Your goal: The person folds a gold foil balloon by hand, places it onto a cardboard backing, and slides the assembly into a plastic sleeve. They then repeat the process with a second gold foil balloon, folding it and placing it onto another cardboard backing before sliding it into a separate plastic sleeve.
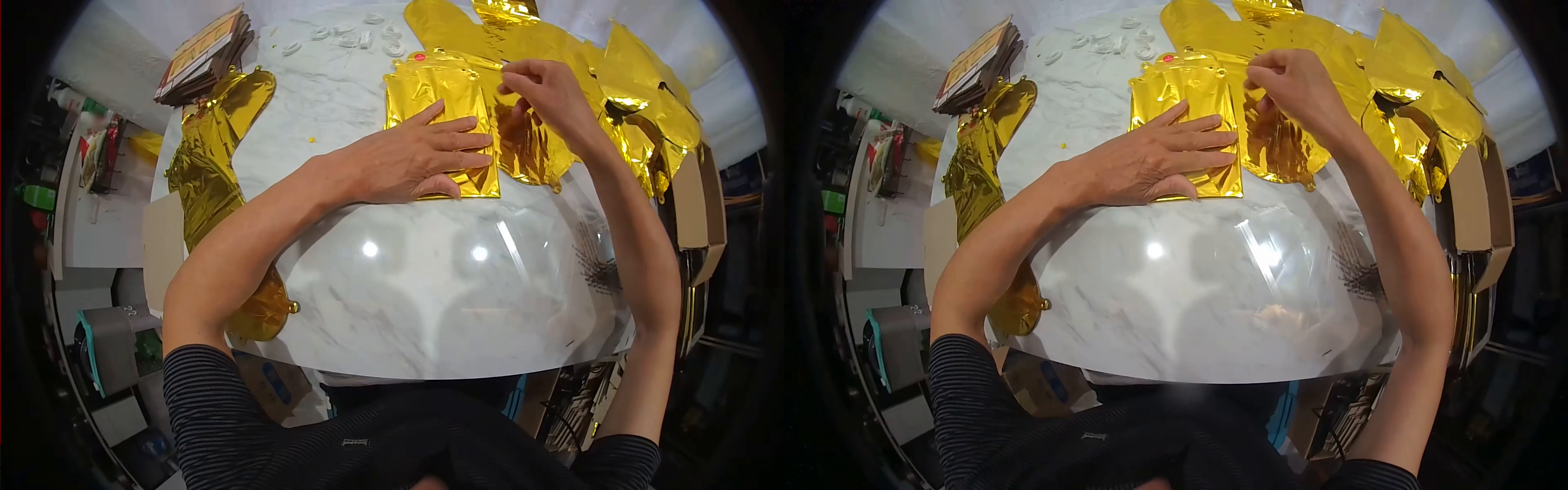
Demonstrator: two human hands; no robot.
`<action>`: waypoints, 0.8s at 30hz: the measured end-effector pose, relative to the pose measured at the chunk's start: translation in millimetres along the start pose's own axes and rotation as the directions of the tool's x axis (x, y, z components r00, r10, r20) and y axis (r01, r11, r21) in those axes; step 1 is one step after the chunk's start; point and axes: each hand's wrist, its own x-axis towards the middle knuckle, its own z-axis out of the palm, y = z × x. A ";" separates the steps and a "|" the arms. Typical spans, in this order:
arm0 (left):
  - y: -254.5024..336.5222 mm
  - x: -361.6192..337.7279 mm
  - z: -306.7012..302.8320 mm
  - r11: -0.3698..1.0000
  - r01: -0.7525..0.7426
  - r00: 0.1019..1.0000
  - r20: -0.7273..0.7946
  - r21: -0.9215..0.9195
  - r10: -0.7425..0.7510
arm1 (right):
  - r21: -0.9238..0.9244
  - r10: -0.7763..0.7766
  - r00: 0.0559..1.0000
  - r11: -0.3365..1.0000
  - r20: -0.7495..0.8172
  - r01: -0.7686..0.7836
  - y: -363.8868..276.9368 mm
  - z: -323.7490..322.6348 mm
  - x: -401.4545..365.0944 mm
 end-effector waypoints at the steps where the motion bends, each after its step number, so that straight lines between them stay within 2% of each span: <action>1: 0.9 0.0 -0.5 1.000 0.007 1.000 0.005 -0.002 -0.007 | 0.151 0.069 0.997 0.986 0.020 -0.071 3.4 6.8 1.9; 2: 1.0 0.3 -1.9 1.000 0.015 1.000 0.009 0.000 -0.015 | 0.149 0.068 0.998 0.986 0.014 -0.069 3.5 4.1 5.7; 4: 1.3 0.7 -1.9 1.000 0.010 1.000 0.000 0.005 -0.010 | 0.076 0.150 0.953 0.982 0.261 -0.175 1.2 1.5 17.5; 6: 0.6 -1.0 -1.6 1.000 0.012 1.000 -0.009 0.008 -0.012 | 0.123 0.108 0.967 0.983 0.231 -0.139 1.5 9.4 24.6; 8: 0.1 -0.8 -1.3 1.000 0.005 1.000 -0.009 -0.014 -0.005 | 0.125 0.183 0.937 0.966 0.296 -0.228 -2.3 10.5 27.0; 11: -0.5 -0.8 1.1 1.000 -0.009 0.999 -0.033 0.014 0.010 | 0.201 0.189 0.913 0.940 0.362 -0.275 -1.9 13.7 30.3; 18: -2.1 -1.0 2.6 1.000 0.005 1.000 -0.018 0.002 -0.005 | 0.220 0.185 0.907 0.934 0.378 -0.282 2.9 19.7 34.2; 20: -3.4 -1.1 1.0 0.995 -0.003 0.987 -0.161 -0.104 -0.014 | 0.204 0.171 0.924 0.946 0.342 -0.250 3.4 19.1 35.1; 21: -5.1 -3.8 -2.0 0.995 0.000 0.987 -0.161 -0.099 -0.016 | 0.204 0.165 0.925 0.948 0.342 -0.245 3.6 18.4 35.3; 23: -7.5 -11.7 -11.3 0.869 0.077 0.872 -0.389 -0.489 -0.296 | 0.252 0.135 0.939 0.942 0.317 -0.220 2.0 17.2 31.1; 24: -12.8 -14.3 -12.7 0.878 0.131 0.756 -0.527 -0.461 -0.389 | 0.253 0.133 0.939 0.942 0.317 -0.219 0.8 15.6 29.2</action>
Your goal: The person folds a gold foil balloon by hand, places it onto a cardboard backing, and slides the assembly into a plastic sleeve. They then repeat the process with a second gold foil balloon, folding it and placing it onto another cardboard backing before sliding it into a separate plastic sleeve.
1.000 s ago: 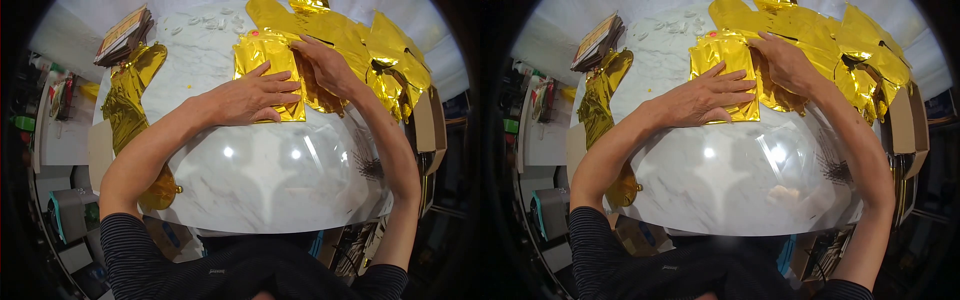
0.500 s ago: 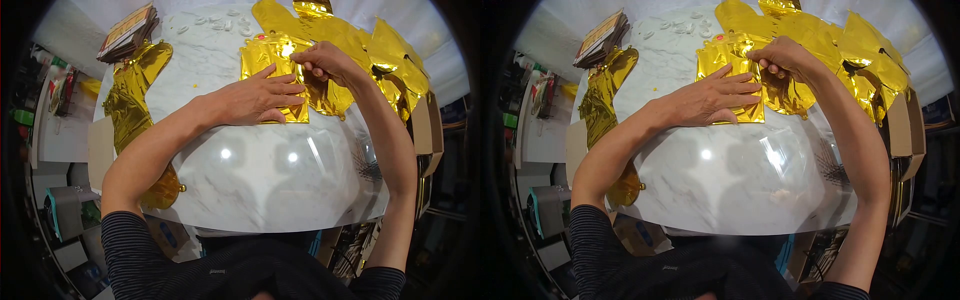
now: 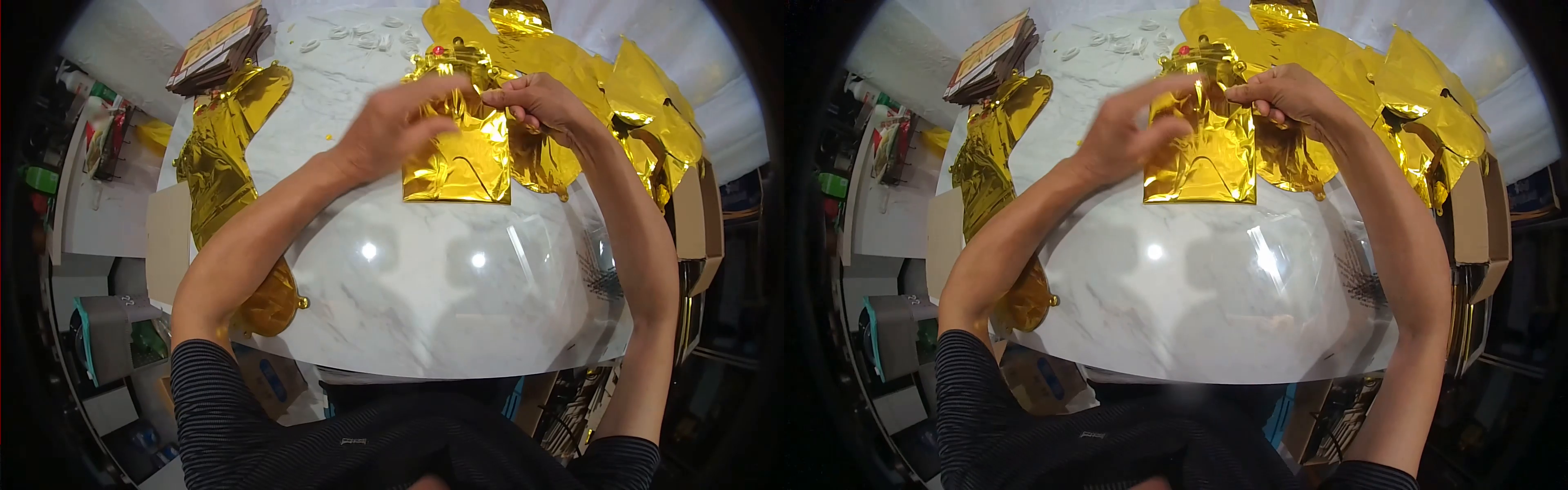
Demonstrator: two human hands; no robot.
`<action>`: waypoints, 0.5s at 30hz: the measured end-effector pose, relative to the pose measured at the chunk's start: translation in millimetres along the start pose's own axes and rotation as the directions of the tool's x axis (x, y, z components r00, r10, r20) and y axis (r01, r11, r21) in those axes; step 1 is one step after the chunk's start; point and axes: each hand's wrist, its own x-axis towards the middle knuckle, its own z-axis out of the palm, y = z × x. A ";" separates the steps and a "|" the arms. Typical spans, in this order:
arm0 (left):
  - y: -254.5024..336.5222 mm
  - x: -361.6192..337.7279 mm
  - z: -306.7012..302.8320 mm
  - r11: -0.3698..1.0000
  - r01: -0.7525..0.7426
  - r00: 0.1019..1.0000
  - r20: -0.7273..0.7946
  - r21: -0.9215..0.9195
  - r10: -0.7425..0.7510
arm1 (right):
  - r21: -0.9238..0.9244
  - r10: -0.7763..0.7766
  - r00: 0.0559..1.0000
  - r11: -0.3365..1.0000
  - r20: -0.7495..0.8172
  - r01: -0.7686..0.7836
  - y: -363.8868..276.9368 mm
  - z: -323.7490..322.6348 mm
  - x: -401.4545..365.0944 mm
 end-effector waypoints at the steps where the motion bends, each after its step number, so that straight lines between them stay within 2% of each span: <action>1: -2.8 1.9 -8.3 0.993 0.089 0.991 -0.106 0.078 -0.081 | -0.016 -0.020 1.000 1.000 -0.009 0.020 -2.4 -1.2 -3.1; 2: -6.6 4.0 -18.0 0.972 0.184 0.965 -0.217 0.146 -0.150 | -0.034 -0.041 0.999 0.999 -0.018 0.040 -5.0 -2.4 -6.5; 3: -16.0 6.9 -27.7 0.972 0.183 0.964 -0.220 0.150 -0.147 | -0.036 -0.046 0.999 0.998 -0.016 0.045 -6.8 -3.9 -10.4; 5: -24.4 11.9 -44.3 0.930 0.365 0.919 -0.179 0.043 -0.352 | -0.032 -0.080 0.997 0.996 -0.022 0.079 -12.9 -3.9 -18.1; 6: -26.9 10.6 -49.4 0.930 0.363 0.919 -0.183 0.049 -0.349 | -0.032 -0.087 0.996 0.996 -0.020 0.087 -16.5 -3.1 -22.0; 7: -16.2 14.3 -55.6 0.814 0.567 0.822 0.009 -0.127 -0.570 | -0.011 -0.089 0.996 0.996 -0.029 0.089 -20.5 -1.8 -27.6; 8: -8.1 16.0 -59.2 0.617 0.747 0.664 0.237 -0.247 -0.710 | 0.010 -0.089 0.995 0.996 -0.039 0.089 -23.0 -0.1 -32.7; 10: -9.7 12.8 -57.8 0.627 0.727 0.685 0.257 -0.280 -0.681 | 0.012 -0.099 0.994 0.995 -0.040 0.099 -26.7 4.2 -40.7; 12: -1.3 15.0 -58.5 0.585 0.752 0.660 0.349 -0.305 -0.666 | 0.014 -0.107 0.993 0.994 -0.046 0.108 -28.6 5.0 -46.5; 15: 23.8 15.5 -55.3 0.565 0.737 0.673 0.317 -0.371 -0.669 | 0.027 -0.128 0.990 0.991 -0.054 0.130 -26.6 6.7 -53.1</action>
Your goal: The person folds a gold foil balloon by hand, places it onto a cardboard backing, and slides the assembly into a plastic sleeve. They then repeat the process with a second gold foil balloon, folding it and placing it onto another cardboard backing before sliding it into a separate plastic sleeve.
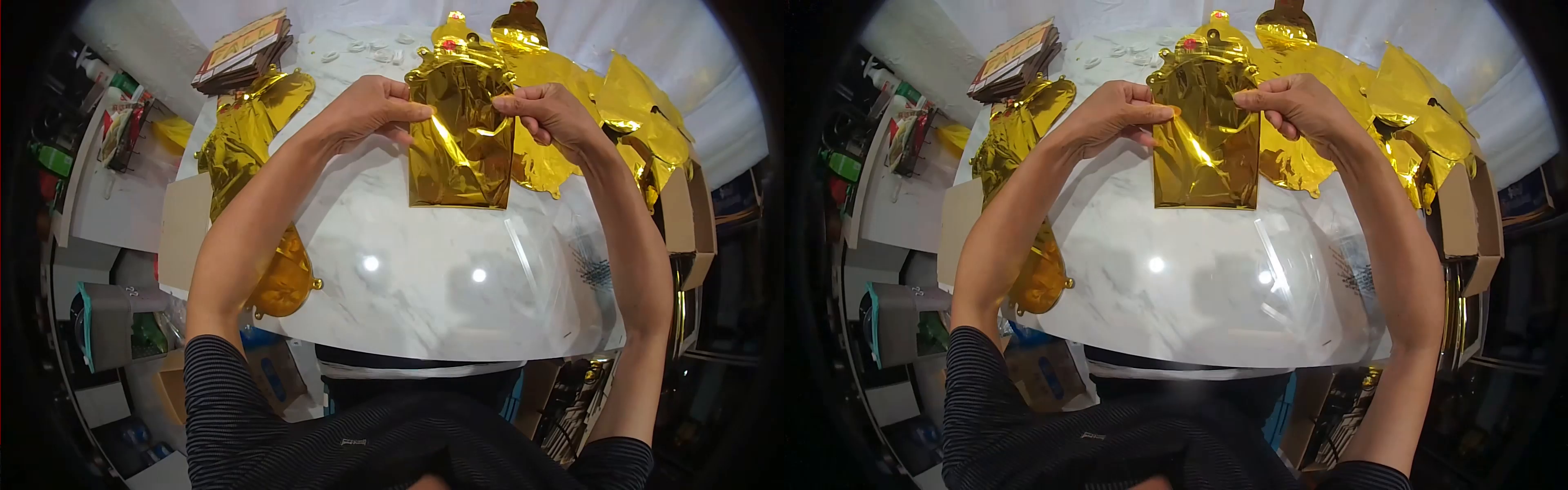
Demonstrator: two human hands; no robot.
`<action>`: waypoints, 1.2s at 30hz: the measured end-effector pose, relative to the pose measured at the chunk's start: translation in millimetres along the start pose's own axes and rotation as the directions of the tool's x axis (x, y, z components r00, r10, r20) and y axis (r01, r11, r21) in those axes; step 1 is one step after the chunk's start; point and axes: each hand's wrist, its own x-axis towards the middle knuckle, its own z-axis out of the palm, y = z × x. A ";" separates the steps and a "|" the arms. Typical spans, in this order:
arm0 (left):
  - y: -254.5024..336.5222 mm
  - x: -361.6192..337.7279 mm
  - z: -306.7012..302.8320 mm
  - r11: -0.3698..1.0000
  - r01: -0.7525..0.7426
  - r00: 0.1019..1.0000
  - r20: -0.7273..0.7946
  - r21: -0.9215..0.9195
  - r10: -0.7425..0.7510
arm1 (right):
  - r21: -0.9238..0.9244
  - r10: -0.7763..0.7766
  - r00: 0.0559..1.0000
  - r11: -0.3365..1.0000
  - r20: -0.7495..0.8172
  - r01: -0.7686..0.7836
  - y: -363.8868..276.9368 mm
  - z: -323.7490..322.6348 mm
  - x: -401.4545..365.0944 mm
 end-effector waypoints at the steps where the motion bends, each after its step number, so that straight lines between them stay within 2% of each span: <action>1: 3.0 -4.4 0.8 0.999 -0.001 1.000 0.004 -0.034 0.001 | 0.004 -0.003 1.000 1.000 -0.009 0.003 -2.0 1.1 -3.8; 5: 13.2 -22.9 2.3 0.999 -0.040 0.999 -0.018 -0.011 0.040 | -0.001 -0.053 0.998 0.999 -0.034 0.053 -14.2 5.5 -18.4; 8: 21.4 -45.8 5.9 0.993 -0.118 0.991 -0.055 0.021 0.119 | -0.102 -0.153 0.983 0.984 -0.105 0.143 -33.9 19.5 -42.1; 9: 19.6 -52.4 5.1 0.978 -0.203 0.976 -0.069 0.052 0.206 | -0.105 -0.163 0.981 0.983 -0.104 0.152 -38.7 24.3 -52.3; 10: 19.1 -61.2 4.4 0.955 -0.285 0.953 -0.080 0.083 0.292 | -0.181 -0.280 0.954 0.949 -0.110 0.257 -42.6 29.6 -63.9; 11: 21.3 -76.3 6.0 0.953 -0.291 0.951 -0.085 0.088 0.298 | -0.256 -0.392 0.914 0.899 -0.108 0.355 -45.4 35.6 -76.8; 12: 20.8 -95.5 8.7 0.843 -0.406 0.882 -0.089 0.352 0.462 | -0.339 -0.453 0.882 0.856 -0.127 0.391 -46.0 43.1 -92.8; 13: 21.1 -117.8 14.8 0.660 -0.469 0.795 -0.044 0.587 0.605 | -0.420 -0.571 0.810 0.773 -0.133 0.476 -37.1 49.5 -104.9; 14: 24.7 -146.8 26.7 0.533 -0.456 0.762 0.003 0.713 0.648 | -0.564 -0.737 0.675 0.571 -0.033 0.596 -30.7 54.3 -120.7; 15: 13.5 -164.9 38.4 0.485 -0.519 0.688 0.007 0.704 0.726 | -0.666 -0.849 0.519 0.331 0.099 0.668 -22.2 60.0 -137.9; 16: -5.3 -177.0 44.4 0.366 -0.598 0.596 0.091 0.713 0.798 | -0.627 -0.853 0.508 0.331 0.122 0.706 -4.8 69.4 -153.1; 17: -25.6 -191.4 48.5 0.265 -0.597 0.581 0.180 0.757 0.793 | -0.585 -0.857 0.495 0.330 0.144 0.741 12.8 80.0 -166.8; 19: -50.2 -216.4 68.4 0.222 -0.611 0.564 0.220 0.760 0.796 | -0.600 -0.836 0.490 0.265 0.248 0.755 31.1 98.4 -196.4; 20: -60.0 -226.8 76.8 0.245 -0.608 0.581 0.213 0.755 0.786 | -0.605 -0.811 0.495 0.232 0.312 0.762 46.2 101.3 -207.0; 22: -77.4 -243.4 91.3 0.117 -0.567 0.578 0.293 0.815 0.762 | -0.615 -0.792 0.510 0.225 0.336 0.756 67.6 114.0 -222.3; 23: -87.0 -247.8 96.6 0.139 -0.568 0.592 0.286 0.811 0.754 | -0.626 -0.777 0.526 0.227 0.345 0.746 76.2 118.4 -228.9; 27: -113.9 -256.0 107.0 0.162 -0.581 0.591 0.277 0.798 0.757 | -0.634 -0.751 0.555 0.240 0.358 0.735 93.6 128.6 -242.3; 29: -124.3 -257.7 107.6 0.207 -0.615 0.599 0.280 0.761 0.750 | -0.634 -0.757 0.583 0.302 0.294 0.712 96.4 132.1 -246.3; 35: -123.8 -263.5 108.7 0.229 -0.611 0.607 0.262 0.758 0.750 | -0.630 -0.736 0.623 0.358 0.264 0.689 98.8 136.6 -249.8; 36: -123.4 -265.7 110.1 0.228 -0.598 0.607 0.248 0.768 0.755 | -0.623 -0.727 0.647 0.400 0.232 0.673 99.0 137.7 -250.4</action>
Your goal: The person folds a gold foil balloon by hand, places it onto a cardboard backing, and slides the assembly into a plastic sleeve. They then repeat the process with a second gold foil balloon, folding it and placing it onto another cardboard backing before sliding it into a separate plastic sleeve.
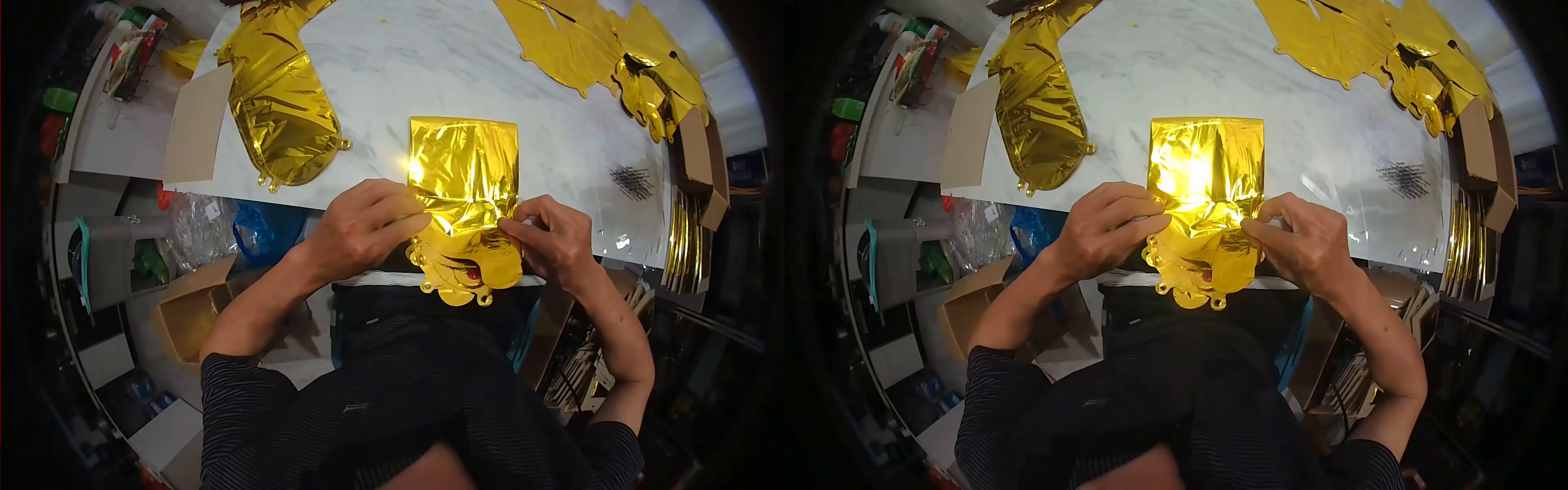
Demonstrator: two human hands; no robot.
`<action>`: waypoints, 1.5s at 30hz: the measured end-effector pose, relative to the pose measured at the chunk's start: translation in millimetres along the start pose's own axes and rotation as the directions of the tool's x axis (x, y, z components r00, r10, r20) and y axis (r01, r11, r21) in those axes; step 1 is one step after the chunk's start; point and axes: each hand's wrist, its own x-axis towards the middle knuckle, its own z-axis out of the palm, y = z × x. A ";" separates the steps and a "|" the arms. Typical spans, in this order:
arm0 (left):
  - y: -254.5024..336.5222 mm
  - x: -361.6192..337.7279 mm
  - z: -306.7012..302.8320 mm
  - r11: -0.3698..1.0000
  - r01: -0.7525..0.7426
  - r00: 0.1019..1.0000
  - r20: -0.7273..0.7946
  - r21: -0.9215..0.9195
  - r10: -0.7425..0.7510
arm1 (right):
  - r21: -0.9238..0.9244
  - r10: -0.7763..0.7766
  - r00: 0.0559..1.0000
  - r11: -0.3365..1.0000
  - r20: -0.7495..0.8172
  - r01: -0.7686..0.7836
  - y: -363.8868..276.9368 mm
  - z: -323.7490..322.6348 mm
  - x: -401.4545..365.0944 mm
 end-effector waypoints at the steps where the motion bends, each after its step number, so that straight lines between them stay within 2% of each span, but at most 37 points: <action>1: 1.7 -0.4 0.2 1.000 0.008 1.000 -0.012 0.013 -0.008 | 0.022 0.039 0.999 0.999 -0.010 -0.039 -0.5 0.5 0.1; 5: 5.6 -1.1 3.8 1.000 0.019 0.998 -0.057 0.012 -0.018 | 0.108 0.135 0.991 0.985 0.012 -0.135 -2.9 0.3 3.6; 7: 7.8 0.8 3.3 0.993 0.111 0.992 -0.064 -0.036 -0.113 | 0.173 0.295 0.955 0.939 0.039 -0.298 -5.7 -0.9 6.2; 8: 8.6 2.0 4.6 0.993 0.111 0.992 -0.064 -0.035 -0.113 | 0.173 0.295 0.955 0.939 0.038 -0.297 -6.4 -2.6 8.6; 10: 10.3 4.5 7.1 0.951 0.272 0.950 -0.116 -0.146 -0.289 | 0.177 0.438 0.889 0.872 0.137 -0.457 -8.1 -5.9 13.5; 11: 11.5 6.0 6.0 0.951 0.271 0.950 -0.116 -0.146 -0.288 | 0.177 0.438 0.889 0.872 0.136 -0.457 -8.5 -5.6 15.0; 13: 13.8 11.0 1.8 0.906 0.390 0.912 -0.065 -0.161 -0.405 | 0.203 0.499 0.854 0.830 0.151 -0.520 -8.5 -4.9 18.4; 14: 15.7 12.6 1.9 0.908 0.387 0.914 -0.064 -0.162 -0.402 | 0.202 0.500 0.853 0.829 0.148 -0.521 -7.8 -5.4 19.8; 16: 20.0 15.3 3.7 0.815 0.534 0.830 -0.044 -0.225 -0.556 | 0.160 0.561 0.805 0.792 0.192 -0.590 -7.3 -6.8 22.4; 19: 19.9 18.2 5.3 0.788 0.558 0.812 -0.025 -0.260 -0.584 | 0.113 0.612 0.753 0.753 0.240 -0.648 -12.2 -11.6 29.7; 23: 18.1 19.4 6.9 0.804 0.544 0.823 -0.035 -0.238 -0.567 | 0.087 0.607 0.760 0.765 0.231 -0.638 -8.6 -10.1 30.6; 26: 20.5 21.4 5.9 0.770 0.590 0.793 -0.003 -0.245 -0.609 | 0.117 0.627 0.744 0.741 0.231 -0.661 -9.0 -9.9 30.5; 29: 21.7 23.4 7.3 0.790 0.572 0.806 -0.027 -0.221 -0.591 | 0.054 0.620 0.745 0.759 0.244 -0.649 -9.3 -8.3 28.9; 32: 24.4 26.6 7.0 0.767 0.608 0.781 -0.020 -0.207 -0.624 | 0.073 0.569 0.798 0.804 0.198 -0.591 -3.9 -5.9 27.1; 35: 24.3 26.6 9.0 0.768 0.597 0.783 -0.041 -0.233 -0.621 | 0.141 0.557 0.790 0.787 0.256 -0.601 0.5 -13.1 24.9; 37: 24.9 26.1 9.1 0.754 0.611 0.771 -0.036 -0.241 -0.636 | 0.313 0.502 0.822 0.761 0.269 -0.568 0.2 -15.8 23.3; 45: 26.1 23.4 10.9 0.744 0.613 0.764 -0.043 -0.264 -0.644 | 0.238 0.478 0.850 0.819 0.222 -0.523 -2.2 -13.3 14.2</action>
